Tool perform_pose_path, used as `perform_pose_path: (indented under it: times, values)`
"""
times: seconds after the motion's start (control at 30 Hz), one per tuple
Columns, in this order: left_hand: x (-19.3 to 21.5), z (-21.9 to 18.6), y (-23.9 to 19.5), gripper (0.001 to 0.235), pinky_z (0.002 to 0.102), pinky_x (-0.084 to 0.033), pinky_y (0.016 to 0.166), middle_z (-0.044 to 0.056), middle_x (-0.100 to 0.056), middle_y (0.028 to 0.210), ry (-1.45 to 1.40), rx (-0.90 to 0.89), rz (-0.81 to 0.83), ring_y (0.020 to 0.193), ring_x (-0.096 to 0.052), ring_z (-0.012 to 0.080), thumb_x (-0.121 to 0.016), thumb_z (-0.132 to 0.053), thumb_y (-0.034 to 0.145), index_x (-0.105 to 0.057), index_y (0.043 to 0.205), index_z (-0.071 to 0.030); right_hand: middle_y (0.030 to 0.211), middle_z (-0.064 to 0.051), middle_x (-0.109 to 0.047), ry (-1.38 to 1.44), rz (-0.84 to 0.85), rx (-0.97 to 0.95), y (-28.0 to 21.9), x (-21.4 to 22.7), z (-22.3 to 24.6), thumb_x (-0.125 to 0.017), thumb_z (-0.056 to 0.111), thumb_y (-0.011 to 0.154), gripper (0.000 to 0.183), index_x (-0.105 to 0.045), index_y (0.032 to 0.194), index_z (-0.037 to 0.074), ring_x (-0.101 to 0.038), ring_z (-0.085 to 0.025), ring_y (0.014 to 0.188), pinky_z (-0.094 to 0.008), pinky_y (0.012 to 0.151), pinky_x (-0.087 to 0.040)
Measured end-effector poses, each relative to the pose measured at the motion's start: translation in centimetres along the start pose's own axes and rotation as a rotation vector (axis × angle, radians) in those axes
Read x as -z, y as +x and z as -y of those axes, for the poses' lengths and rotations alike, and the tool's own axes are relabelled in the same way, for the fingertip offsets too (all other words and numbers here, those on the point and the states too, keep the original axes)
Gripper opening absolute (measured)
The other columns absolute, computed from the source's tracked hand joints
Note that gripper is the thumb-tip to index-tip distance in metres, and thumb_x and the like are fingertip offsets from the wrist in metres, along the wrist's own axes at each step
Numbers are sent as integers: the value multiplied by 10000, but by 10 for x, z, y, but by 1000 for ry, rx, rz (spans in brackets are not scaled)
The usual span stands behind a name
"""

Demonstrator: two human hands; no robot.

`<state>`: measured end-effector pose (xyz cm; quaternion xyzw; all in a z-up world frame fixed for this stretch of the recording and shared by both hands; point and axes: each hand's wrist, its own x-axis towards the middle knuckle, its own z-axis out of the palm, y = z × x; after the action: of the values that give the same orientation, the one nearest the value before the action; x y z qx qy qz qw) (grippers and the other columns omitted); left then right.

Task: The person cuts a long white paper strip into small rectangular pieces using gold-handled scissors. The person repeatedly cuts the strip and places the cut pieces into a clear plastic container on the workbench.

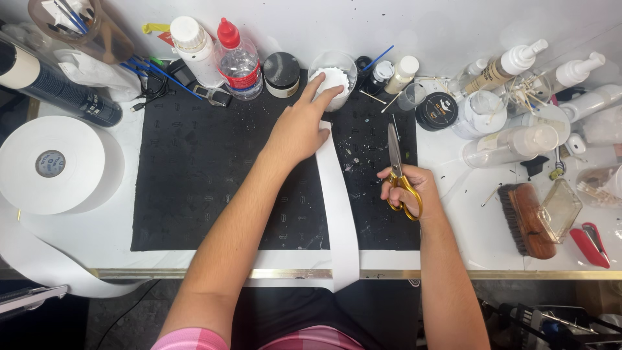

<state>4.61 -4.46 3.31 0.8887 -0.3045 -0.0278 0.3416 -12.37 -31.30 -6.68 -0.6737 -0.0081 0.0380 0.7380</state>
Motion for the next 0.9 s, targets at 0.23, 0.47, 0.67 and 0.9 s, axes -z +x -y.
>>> perform_pose_path:
  times: [0.23,0.47,0.67,0.9]
  values:
    - [-7,-18,-48,703,321,-574,710,134,-500,1537,-419,-169,-146,820,-672,226,-814,-6,821,-533,1450,-148,926,-170,-779,-25,-108,-30,7,-20,11,-768,105,900,353,-668,1213,-23,-708,-145,649,-249,595,-577]
    - [-29,-21,-60,684,202,-504,631,91,-598,1413,-842,-116,60,710,-564,24,-819,-16,845,-516,1456,-72,867,-74,-664,22,-245,-60,16,-66,22,-746,-88,832,350,-646,1159,-11,-637,-119,601,-246,525,-522]
    - [-38,-7,-59,693,202,-551,677,81,-652,1297,-770,-121,-41,747,-631,13,-838,-23,836,-517,1447,-71,754,-75,-667,76,-327,-141,17,-70,32,-713,15,906,223,-686,1126,-9,-550,-89,475,-224,443,-459]
    - [-34,1,-60,668,199,-556,680,84,-674,1252,-731,-144,-56,783,-656,38,-849,-36,823,-556,1422,-78,827,-48,-680,-66,-332,-183,25,-79,32,-810,-29,794,384,-683,1156,-13,-581,-46,564,-191,448,-449]
